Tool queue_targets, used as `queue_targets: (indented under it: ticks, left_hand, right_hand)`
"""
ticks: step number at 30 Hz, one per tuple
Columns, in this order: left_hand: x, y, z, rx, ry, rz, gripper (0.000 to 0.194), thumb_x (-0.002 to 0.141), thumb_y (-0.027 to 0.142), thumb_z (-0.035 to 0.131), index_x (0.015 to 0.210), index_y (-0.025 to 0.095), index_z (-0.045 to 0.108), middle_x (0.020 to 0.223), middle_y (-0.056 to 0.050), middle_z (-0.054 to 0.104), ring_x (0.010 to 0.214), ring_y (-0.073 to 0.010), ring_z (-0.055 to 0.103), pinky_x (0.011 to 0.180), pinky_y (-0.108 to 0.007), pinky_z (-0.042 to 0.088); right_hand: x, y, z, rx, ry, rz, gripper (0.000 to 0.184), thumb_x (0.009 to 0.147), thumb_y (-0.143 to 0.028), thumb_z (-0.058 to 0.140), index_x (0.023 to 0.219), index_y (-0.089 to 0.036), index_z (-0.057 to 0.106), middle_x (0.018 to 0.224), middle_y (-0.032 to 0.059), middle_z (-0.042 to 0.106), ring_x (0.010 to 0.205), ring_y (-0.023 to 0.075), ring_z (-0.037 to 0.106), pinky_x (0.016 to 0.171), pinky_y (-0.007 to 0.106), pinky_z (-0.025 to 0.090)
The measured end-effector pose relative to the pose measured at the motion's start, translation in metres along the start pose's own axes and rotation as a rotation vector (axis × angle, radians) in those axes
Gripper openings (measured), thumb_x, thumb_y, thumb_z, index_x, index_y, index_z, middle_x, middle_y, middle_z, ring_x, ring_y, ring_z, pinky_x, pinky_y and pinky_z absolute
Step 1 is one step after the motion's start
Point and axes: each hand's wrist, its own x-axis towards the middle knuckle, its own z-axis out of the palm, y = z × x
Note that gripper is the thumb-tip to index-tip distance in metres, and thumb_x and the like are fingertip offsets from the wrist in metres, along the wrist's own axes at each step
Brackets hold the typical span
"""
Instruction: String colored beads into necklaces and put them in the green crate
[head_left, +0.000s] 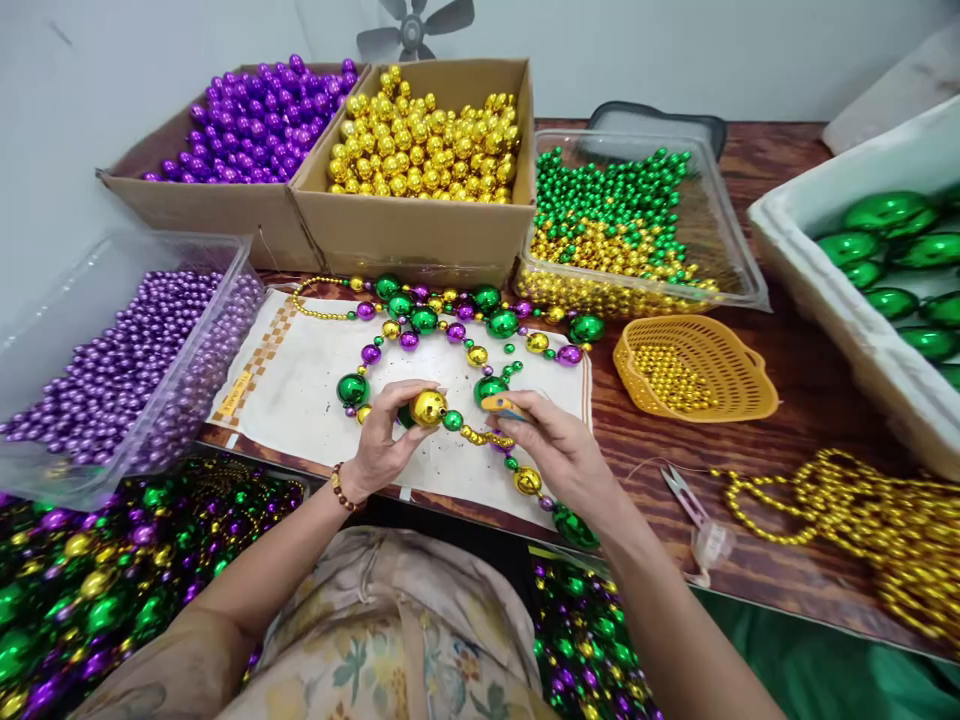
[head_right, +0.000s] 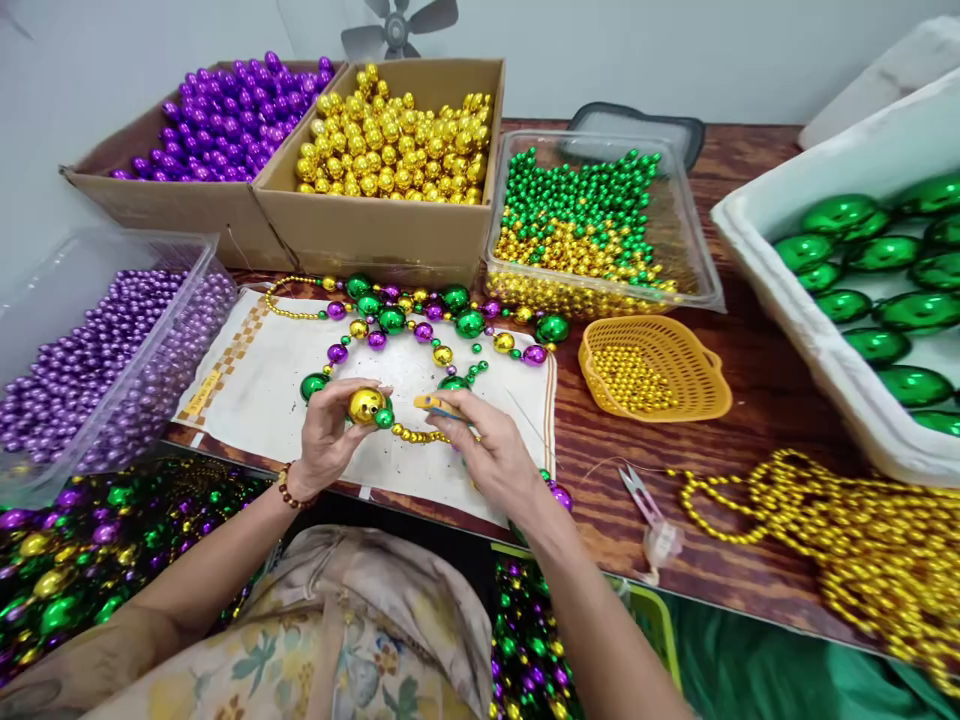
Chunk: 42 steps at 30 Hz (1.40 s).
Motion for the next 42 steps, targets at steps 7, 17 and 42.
queue_targets:
  ticks: [7,17,42]
  left_hand:
    - [-0.009,0.0,-0.003,0.068,0.0,-0.022,0.045,0.089,0.016,0.071,0.131,0.024,0.056,0.123,-0.01,0.066,0.114,-0.0237,0.066,0.095,-0.04,0.055]
    - [-0.004,0.0,-0.007,0.177,0.038,-0.111,0.039,0.089,0.028,0.073,0.126,0.021,0.062,0.11,-0.008,0.068,0.095,-0.017,0.064,0.083,-0.029,0.054]
    - [0.006,0.01,-0.011,-0.071,-0.28,-0.297,0.039,0.087,0.038,0.074,0.123,0.021,0.068,0.107,-0.008,0.073,0.094,-0.0197,0.069,0.083,-0.031,0.056]
  right_hand:
    - [0.037,-0.009,-0.007,-0.113,-0.235,-0.011,0.037,0.1,-0.05,0.049,0.084,-0.019,0.064,0.076,0.0017,0.06,0.068,0.0147,0.053,0.064,0.028,0.041]
    - [0.047,0.016,0.003,0.005,-0.196,0.214,0.05,0.088,-0.065,0.056,0.076,-0.017,0.064,0.062,-0.0027,0.049,0.057,0.0112,0.04,0.055,0.026,0.031]
    - [0.023,0.004,-0.003,-0.094,-0.101,0.039,0.014,0.085,-0.036,0.076,0.087,-0.022,0.075,0.077,0.001,0.065,0.072,0.016,0.06,0.069,0.031,0.045]
